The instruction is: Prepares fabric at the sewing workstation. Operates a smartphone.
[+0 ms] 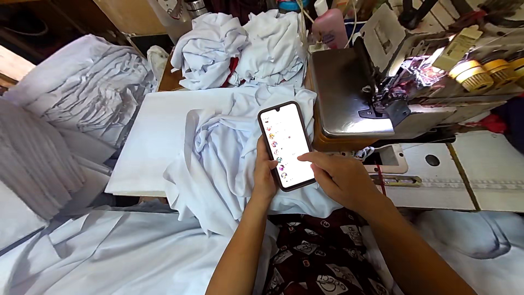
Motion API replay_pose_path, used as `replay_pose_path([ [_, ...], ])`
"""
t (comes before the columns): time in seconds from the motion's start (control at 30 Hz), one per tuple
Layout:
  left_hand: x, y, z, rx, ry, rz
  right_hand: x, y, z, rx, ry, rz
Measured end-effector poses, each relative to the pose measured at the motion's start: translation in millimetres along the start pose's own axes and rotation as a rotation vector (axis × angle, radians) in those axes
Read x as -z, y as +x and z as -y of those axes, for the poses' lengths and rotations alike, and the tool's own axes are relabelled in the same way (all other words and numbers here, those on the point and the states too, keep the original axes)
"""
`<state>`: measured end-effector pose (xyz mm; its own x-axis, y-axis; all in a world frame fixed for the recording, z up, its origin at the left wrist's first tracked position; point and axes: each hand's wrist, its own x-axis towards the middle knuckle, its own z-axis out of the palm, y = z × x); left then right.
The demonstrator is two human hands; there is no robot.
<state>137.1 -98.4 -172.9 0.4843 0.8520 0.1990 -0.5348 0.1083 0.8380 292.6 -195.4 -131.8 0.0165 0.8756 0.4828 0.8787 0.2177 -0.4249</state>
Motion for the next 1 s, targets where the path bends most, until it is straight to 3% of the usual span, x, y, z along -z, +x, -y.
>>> replay_pose_path([
  [1.0,-2.0,0.0,-0.8,0.017,-0.008,-0.031,-3.9,7.3,-6.9,-0.053,-0.076,-0.034],
])
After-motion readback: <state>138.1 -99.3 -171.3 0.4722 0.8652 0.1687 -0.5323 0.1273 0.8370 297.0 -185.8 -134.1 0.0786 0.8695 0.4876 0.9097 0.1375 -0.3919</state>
